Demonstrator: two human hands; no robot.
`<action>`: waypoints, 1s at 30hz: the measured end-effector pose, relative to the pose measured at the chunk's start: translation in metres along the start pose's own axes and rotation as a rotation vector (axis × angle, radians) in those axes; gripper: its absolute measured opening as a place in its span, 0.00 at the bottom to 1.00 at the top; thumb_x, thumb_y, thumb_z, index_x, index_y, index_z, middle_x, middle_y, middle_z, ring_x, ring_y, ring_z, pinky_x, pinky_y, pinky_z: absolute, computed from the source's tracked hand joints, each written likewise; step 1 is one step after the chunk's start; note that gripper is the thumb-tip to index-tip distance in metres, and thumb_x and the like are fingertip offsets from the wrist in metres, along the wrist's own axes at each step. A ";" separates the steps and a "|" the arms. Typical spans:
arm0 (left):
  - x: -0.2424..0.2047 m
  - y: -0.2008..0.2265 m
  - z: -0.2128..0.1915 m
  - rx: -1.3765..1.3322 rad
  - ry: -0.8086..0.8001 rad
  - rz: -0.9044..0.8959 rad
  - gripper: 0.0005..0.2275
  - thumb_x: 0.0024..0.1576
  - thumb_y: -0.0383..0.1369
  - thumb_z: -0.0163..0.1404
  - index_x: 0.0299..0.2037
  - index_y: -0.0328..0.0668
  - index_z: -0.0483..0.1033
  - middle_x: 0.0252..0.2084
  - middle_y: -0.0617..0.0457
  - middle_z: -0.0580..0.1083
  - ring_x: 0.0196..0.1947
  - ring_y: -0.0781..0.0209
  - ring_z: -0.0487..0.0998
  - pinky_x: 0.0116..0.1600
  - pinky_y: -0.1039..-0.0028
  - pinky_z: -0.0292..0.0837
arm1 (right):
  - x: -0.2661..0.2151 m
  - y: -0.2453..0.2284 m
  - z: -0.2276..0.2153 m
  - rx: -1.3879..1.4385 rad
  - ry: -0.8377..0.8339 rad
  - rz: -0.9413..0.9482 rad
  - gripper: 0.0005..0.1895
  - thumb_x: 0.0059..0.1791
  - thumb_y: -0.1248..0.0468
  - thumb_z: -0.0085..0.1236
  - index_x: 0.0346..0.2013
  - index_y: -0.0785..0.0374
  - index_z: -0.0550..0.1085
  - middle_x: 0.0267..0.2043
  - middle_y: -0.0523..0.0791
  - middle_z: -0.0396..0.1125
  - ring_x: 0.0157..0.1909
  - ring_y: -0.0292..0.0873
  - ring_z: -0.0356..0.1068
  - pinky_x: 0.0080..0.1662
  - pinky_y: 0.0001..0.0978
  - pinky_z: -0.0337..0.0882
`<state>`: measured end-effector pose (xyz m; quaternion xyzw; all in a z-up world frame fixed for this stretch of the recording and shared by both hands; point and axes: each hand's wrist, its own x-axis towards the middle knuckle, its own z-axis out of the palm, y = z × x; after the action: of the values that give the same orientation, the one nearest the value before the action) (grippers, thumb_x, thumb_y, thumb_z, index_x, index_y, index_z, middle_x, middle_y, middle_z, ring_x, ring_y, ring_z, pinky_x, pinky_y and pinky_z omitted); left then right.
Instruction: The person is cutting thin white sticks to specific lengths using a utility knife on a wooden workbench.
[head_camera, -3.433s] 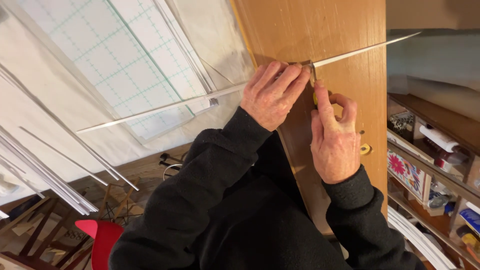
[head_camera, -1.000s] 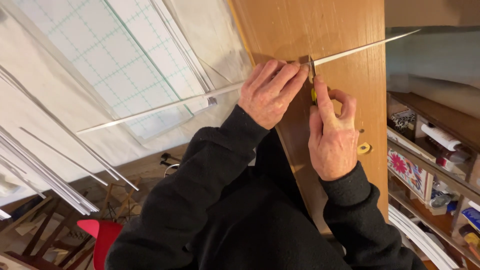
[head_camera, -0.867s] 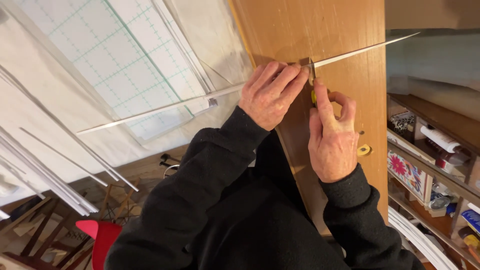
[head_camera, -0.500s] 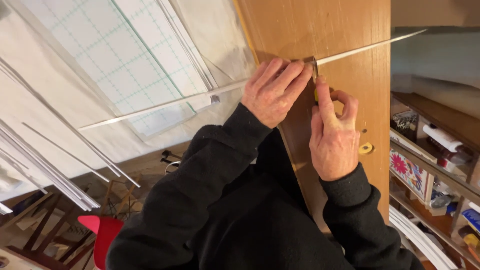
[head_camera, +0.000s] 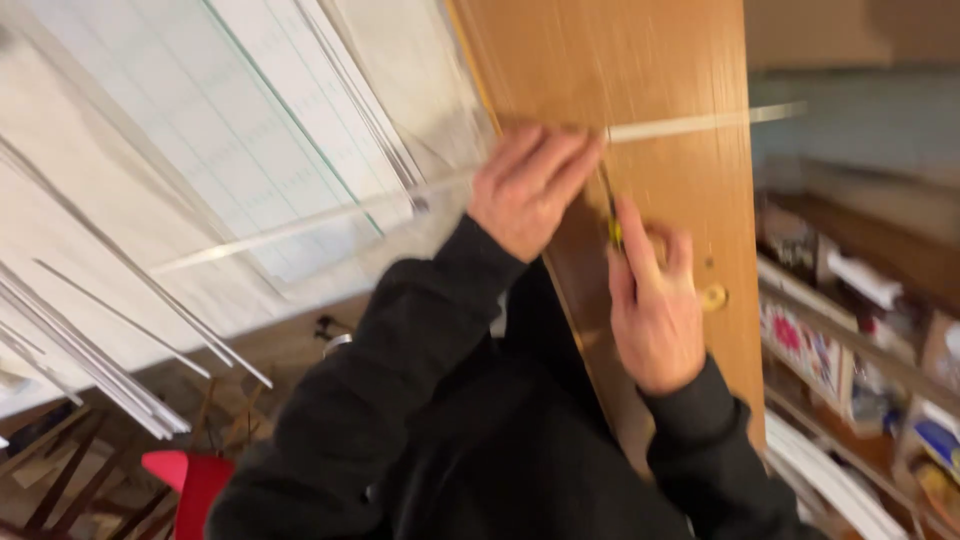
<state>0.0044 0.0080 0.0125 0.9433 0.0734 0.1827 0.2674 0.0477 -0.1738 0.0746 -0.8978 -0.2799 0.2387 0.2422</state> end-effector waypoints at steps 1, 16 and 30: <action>0.001 -0.003 0.001 0.017 0.011 0.010 0.17 0.53 0.28 0.55 0.54 0.36 0.78 0.50 0.56 0.72 0.49 0.57 0.75 0.53 0.66 0.74 | 0.002 0.002 0.000 0.007 0.013 -0.017 0.29 0.58 0.70 0.54 0.74 0.55 0.62 0.59 0.57 0.64 0.41 0.61 0.71 0.40 0.50 0.71; 0.007 -0.050 -0.042 -0.180 0.212 -0.368 0.08 0.64 0.26 0.59 0.51 0.45 0.81 0.47 0.58 0.80 0.48 0.63 0.82 0.54 0.71 0.79 | 0.030 0.056 -0.014 0.225 0.233 -0.030 0.21 0.58 0.72 0.71 0.58 0.68 0.66 0.45 0.46 0.74 0.46 0.38 0.74 0.53 0.29 0.74; -0.040 -0.059 -0.109 -0.034 0.059 -0.373 0.12 0.63 0.26 0.57 0.55 0.47 0.80 0.49 0.54 0.80 0.48 0.59 0.81 0.53 0.69 0.79 | 0.077 0.046 -0.036 0.010 0.154 -0.228 0.19 0.56 0.76 0.68 0.54 0.70 0.67 0.44 0.49 0.75 0.47 0.47 0.75 0.52 0.34 0.73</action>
<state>-0.0769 0.1004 0.0546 0.9029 0.2516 0.1589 0.3104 0.1422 -0.1707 0.0536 -0.8746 -0.3596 0.1411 0.2931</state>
